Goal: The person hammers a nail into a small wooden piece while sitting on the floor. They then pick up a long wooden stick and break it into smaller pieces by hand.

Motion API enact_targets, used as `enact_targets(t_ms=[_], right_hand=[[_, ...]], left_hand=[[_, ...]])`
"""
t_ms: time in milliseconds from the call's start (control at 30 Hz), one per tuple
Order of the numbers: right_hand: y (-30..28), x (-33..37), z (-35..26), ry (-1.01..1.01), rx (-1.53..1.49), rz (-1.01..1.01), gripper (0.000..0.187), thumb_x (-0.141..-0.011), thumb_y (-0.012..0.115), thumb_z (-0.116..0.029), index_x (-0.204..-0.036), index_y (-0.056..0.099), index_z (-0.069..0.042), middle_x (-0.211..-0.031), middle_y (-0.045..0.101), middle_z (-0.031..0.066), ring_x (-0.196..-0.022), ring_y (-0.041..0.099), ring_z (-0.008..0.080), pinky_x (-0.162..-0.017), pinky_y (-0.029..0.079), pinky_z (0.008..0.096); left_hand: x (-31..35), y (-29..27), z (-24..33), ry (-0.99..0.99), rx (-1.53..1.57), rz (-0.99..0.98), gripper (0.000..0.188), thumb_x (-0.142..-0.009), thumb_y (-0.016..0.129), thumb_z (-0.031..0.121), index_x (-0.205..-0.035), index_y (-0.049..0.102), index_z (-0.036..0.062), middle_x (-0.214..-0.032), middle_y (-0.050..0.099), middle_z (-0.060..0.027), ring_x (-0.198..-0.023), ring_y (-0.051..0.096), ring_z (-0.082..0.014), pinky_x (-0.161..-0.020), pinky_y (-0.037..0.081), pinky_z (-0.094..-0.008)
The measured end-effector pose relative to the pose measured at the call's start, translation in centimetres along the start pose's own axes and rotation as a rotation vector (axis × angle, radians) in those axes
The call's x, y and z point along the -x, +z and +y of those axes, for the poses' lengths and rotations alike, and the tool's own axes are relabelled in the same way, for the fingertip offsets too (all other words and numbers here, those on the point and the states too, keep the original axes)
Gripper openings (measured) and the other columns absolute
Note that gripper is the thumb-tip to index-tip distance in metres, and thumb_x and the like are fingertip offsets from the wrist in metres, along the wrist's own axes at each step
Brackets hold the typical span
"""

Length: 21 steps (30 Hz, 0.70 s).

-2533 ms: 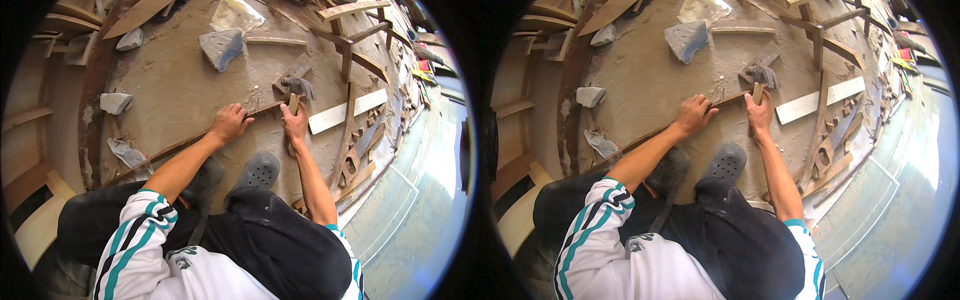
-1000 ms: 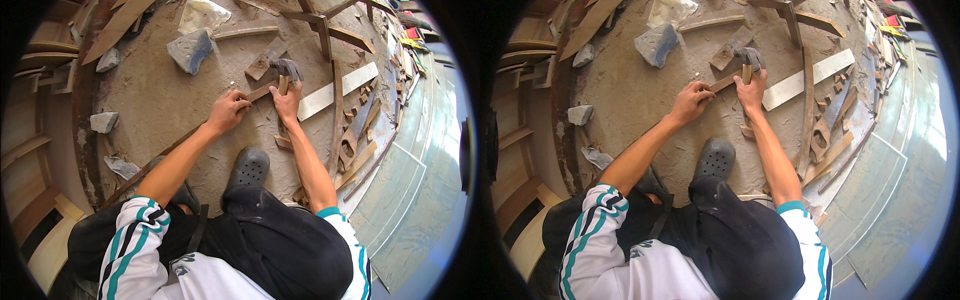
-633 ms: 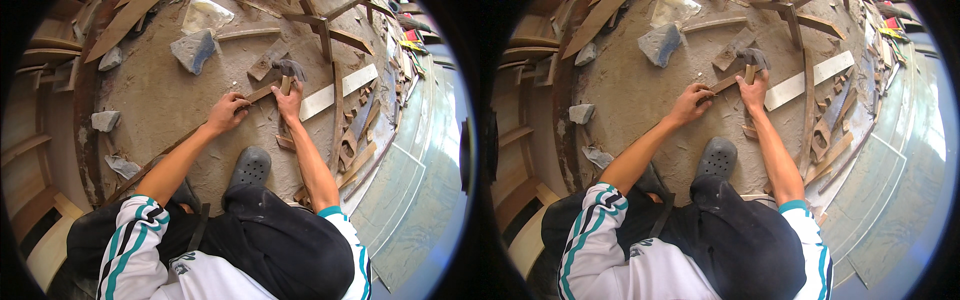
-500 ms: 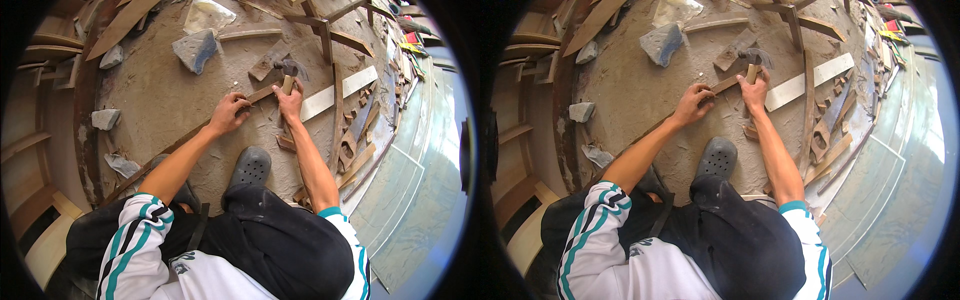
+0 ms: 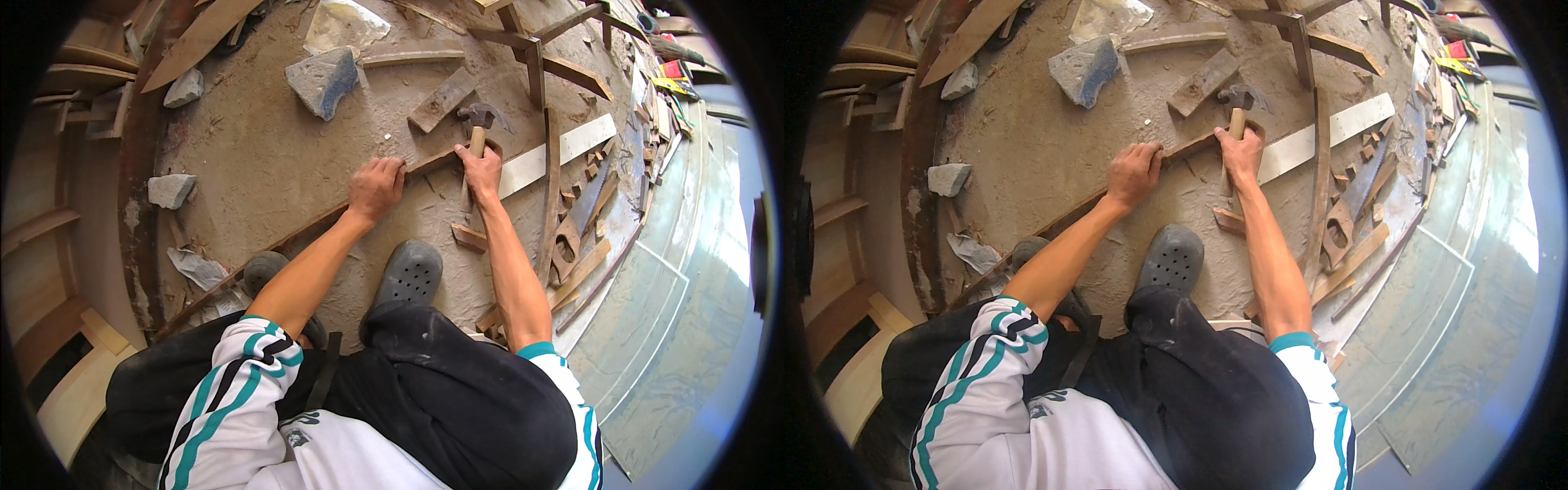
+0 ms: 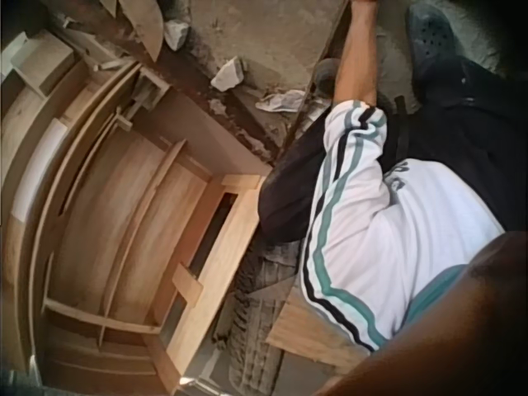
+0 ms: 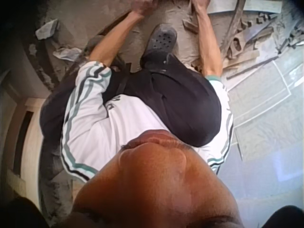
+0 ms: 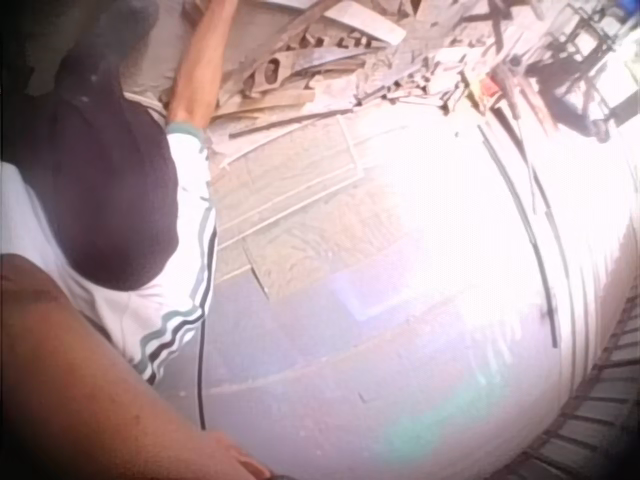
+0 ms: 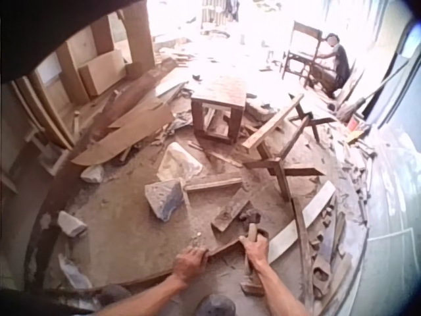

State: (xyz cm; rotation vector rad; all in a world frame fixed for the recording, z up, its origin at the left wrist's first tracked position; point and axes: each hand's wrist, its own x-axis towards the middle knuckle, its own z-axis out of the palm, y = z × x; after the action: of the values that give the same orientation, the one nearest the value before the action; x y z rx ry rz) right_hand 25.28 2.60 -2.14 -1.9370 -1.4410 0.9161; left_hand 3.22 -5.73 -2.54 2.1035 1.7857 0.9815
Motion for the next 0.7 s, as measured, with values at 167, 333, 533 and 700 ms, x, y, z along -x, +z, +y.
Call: enact_targets(t_ms=[167, 333, 533, 700], right_hand=[[0.1, -0.1, -1.1, 0.035, -0.057, -0.043, 0.038, -0.08, 0.078, -0.03, -0.081, 0.065, 0.006, -0.073, 0.067, 0.0142, -0.063, 0.065, 0.0235, -0.063, 0.052, 0.0387], [0.8, 0.4, -1.8, 0.064, -0.162, -0.012, 0.032, -0.081, 0.073, -0.024, -0.078, 0.061, 0.005, -0.062, 0.064, 0.0154, -0.051, 0.066, 0.0233, -0.063, 0.055, 0.0394], [2.1, -0.5, -1.1, -0.071, 0.072, 0.068, 0.04, -0.081, 0.073, -0.026, -0.092, 0.063, 0.011, -0.108, 0.06, 0.0294, -0.096, 0.066, 0.0412, -0.089, 0.051, 0.0462], [1.7, -0.7, -0.4, -0.029, 0.025, -0.039, 0.043, -0.081, 0.074, -0.027, -0.099, 0.064, 0.01, -0.121, 0.052, 0.0297, -0.111, 0.056, 0.0456, -0.098, 0.046, 0.0472]], left_hand=[[-0.3, 0.5, -0.5, -0.136, 0.016, -0.072, 0.012, -0.095, 0.061, 0.018, -0.095, 0.061, 0.0063, -0.091, 0.067, -0.0133, -0.078, 0.068, -0.0338, -0.067, 0.055, -0.0448], [0.1, 0.8, -0.9, -0.178, -0.051, -0.056, 0.014, -0.093, 0.059, 0.021, -0.094, 0.06, 0.0073, -0.088, 0.066, -0.0127, -0.07, 0.068, -0.0339, -0.063, 0.057, -0.0445], [0.1, 0.5, -1.5, -0.268, -0.094, 0.014, 0.013, -0.093, 0.062, 0.017, -0.096, 0.063, 0.0046, -0.083, 0.067, -0.0137, -0.072, 0.069, -0.0331, -0.064, 0.056, -0.0433], [0.6, -0.9, -1.2, -0.364, 0.12, 0.088, 0.015, -0.09, 0.07, 0.018, -0.101, 0.067, 0.0074, -0.083, 0.065, -0.0105, -0.071, 0.067, -0.0292, -0.065, 0.055, -0.0401]])
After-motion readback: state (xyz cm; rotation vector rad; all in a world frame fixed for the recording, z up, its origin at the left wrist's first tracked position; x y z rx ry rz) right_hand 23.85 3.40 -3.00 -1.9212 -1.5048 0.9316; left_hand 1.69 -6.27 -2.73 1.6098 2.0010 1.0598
